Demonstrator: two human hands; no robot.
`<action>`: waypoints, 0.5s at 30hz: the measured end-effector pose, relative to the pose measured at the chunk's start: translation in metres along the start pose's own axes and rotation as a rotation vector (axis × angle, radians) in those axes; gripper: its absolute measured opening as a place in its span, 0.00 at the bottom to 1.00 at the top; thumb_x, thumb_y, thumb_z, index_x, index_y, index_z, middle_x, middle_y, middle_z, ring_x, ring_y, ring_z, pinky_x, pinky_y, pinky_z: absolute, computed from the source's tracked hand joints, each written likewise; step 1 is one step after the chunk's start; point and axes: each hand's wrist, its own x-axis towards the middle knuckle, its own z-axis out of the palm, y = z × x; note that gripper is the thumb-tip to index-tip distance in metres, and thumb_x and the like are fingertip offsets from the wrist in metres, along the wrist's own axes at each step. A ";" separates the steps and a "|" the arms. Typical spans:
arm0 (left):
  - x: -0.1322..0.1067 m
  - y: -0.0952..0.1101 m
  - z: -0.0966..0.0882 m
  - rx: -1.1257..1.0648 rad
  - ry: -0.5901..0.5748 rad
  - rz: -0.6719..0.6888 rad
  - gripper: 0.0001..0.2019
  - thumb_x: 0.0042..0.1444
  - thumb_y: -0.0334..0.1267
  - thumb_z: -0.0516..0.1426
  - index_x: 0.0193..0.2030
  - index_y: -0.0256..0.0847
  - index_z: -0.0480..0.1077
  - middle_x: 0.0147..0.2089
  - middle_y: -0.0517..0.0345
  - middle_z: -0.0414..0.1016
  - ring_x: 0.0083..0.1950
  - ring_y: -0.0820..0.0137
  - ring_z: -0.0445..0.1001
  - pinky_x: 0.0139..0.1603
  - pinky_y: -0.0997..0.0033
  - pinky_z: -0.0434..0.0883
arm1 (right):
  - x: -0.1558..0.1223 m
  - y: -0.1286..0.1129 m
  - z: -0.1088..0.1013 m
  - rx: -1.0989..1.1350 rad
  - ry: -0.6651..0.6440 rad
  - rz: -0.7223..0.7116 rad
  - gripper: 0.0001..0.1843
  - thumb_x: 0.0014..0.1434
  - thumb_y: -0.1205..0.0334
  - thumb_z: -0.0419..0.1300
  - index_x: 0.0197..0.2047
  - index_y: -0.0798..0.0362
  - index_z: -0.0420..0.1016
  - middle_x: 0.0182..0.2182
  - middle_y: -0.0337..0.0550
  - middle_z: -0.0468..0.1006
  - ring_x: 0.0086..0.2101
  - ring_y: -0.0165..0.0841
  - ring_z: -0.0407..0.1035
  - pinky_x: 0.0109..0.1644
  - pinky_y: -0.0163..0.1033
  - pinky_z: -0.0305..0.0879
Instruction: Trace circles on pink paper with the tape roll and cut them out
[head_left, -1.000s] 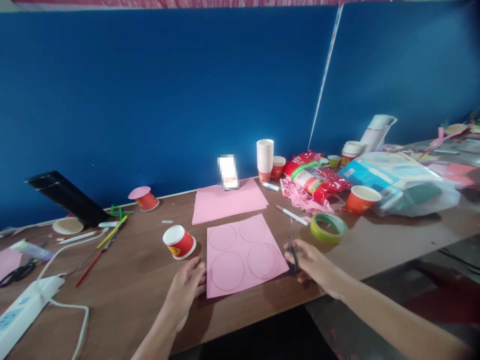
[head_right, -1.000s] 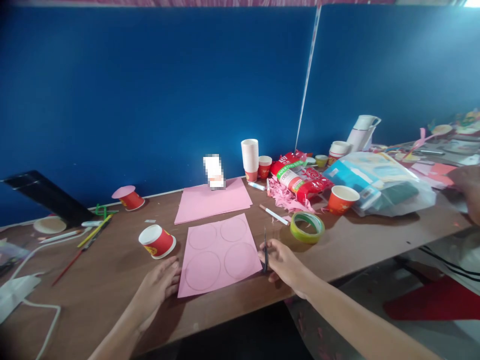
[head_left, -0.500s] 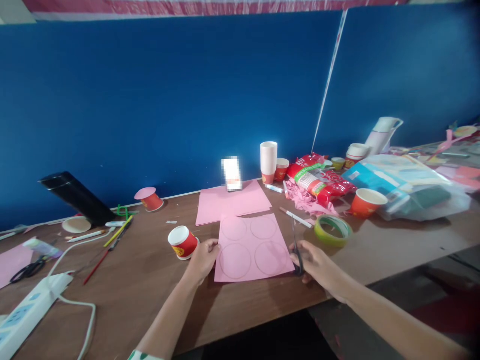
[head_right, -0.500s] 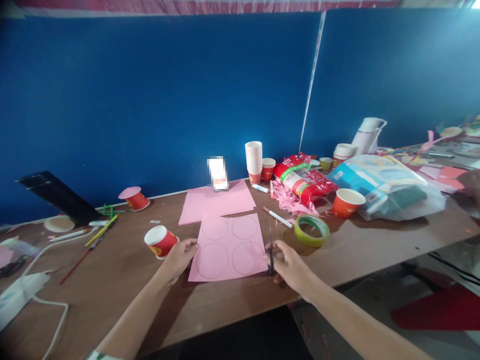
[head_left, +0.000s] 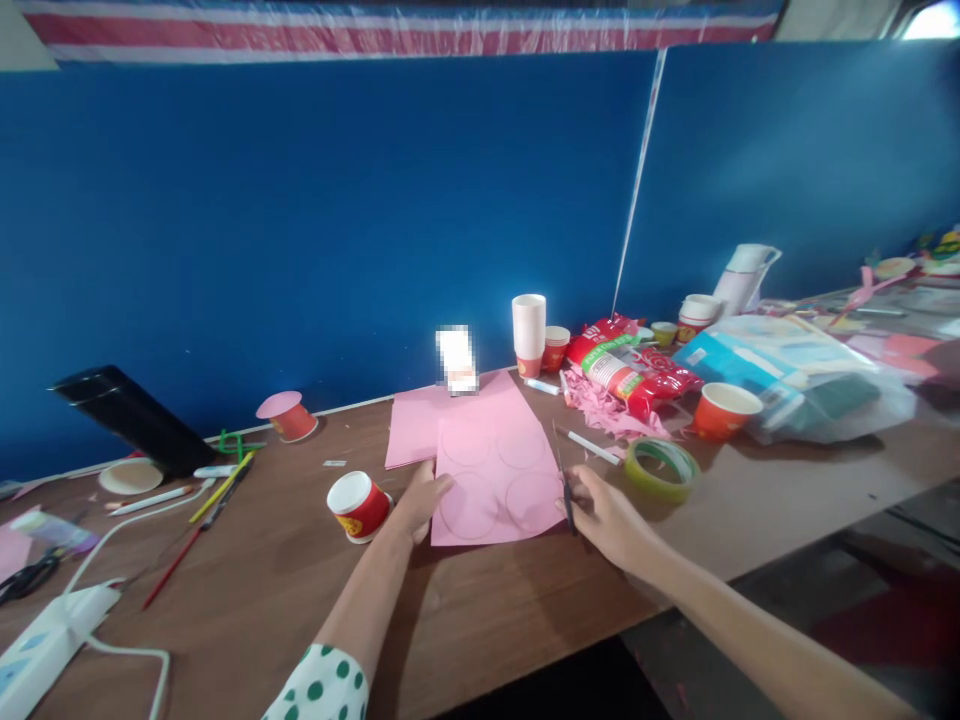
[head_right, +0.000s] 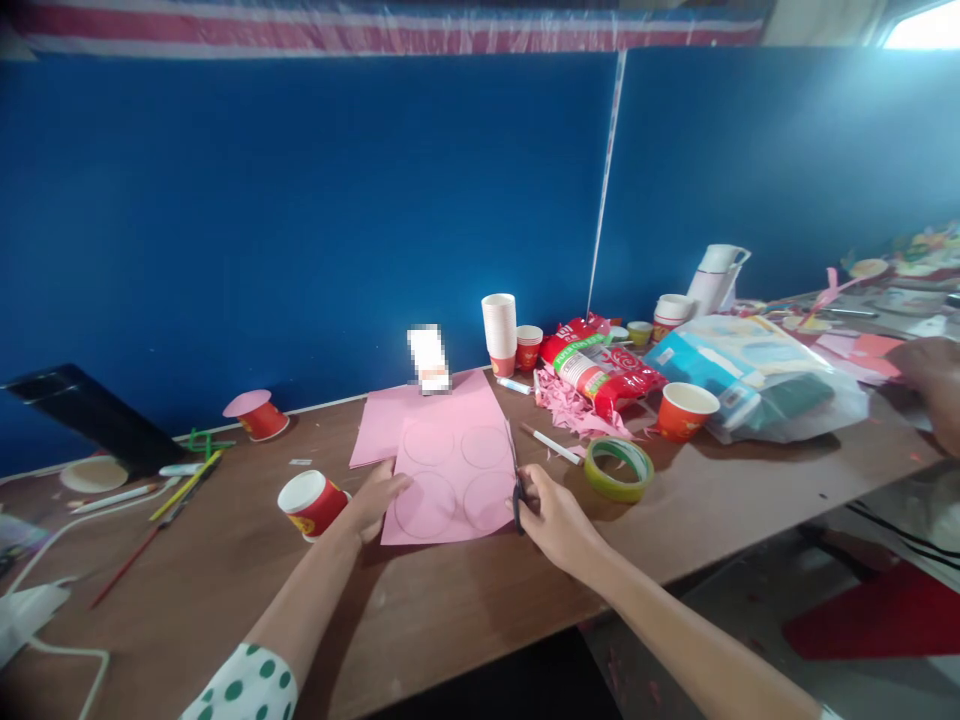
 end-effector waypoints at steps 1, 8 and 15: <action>0.002 -0.001 0.000 -0.025 -0.011 -0.018 0.16 0.44 0.28 0.59 0.43 0.36 0.69 0.36 0.50 0.78 0.37 0.64 0.76 0.39 0.65 0.71 | 0.000 0.000 0.001 0.001 0.000 -0.010 0.10 0.56 0.62 0.53 0.42 0.52 0.63 0.32 0.43 0.77 0.33 0.35 0.73 0.36 0.36 0.66; 0.002 -0.007 -0.011 -0.159 -0.015 -0.023 0.12 0.45 0.34 0.62 0.38 0.35 0.70 0.35 0.50 0.78 0.39 0.63 0.77 0.38 0.68 0.73 | 0.001 0.003 0.001 0.047 -0.031 0.001 0.10 0.56 0.63 0.53 0.44 0.52 0.63 0.33 0.44 0.77 0.33 0.34 0.73 0.36 0.35 0.67; -0.005 -0.002 -0.013 -0.306 0.111 -0.042 0.10 0.47 0.29 0.61 0.38 0.36 0.69 0.34 0.52 0.78 0.39 0.65 0.77 0.42 0.68 0.72 | -0.002 0.002 0.003 0.071 0.006 0.021 0.13 0.57 0.59 0.54 0.46 0.52 0.62 0.33 0.42 0.74 0.33 0.33 0.71 0.36 0.36 0.67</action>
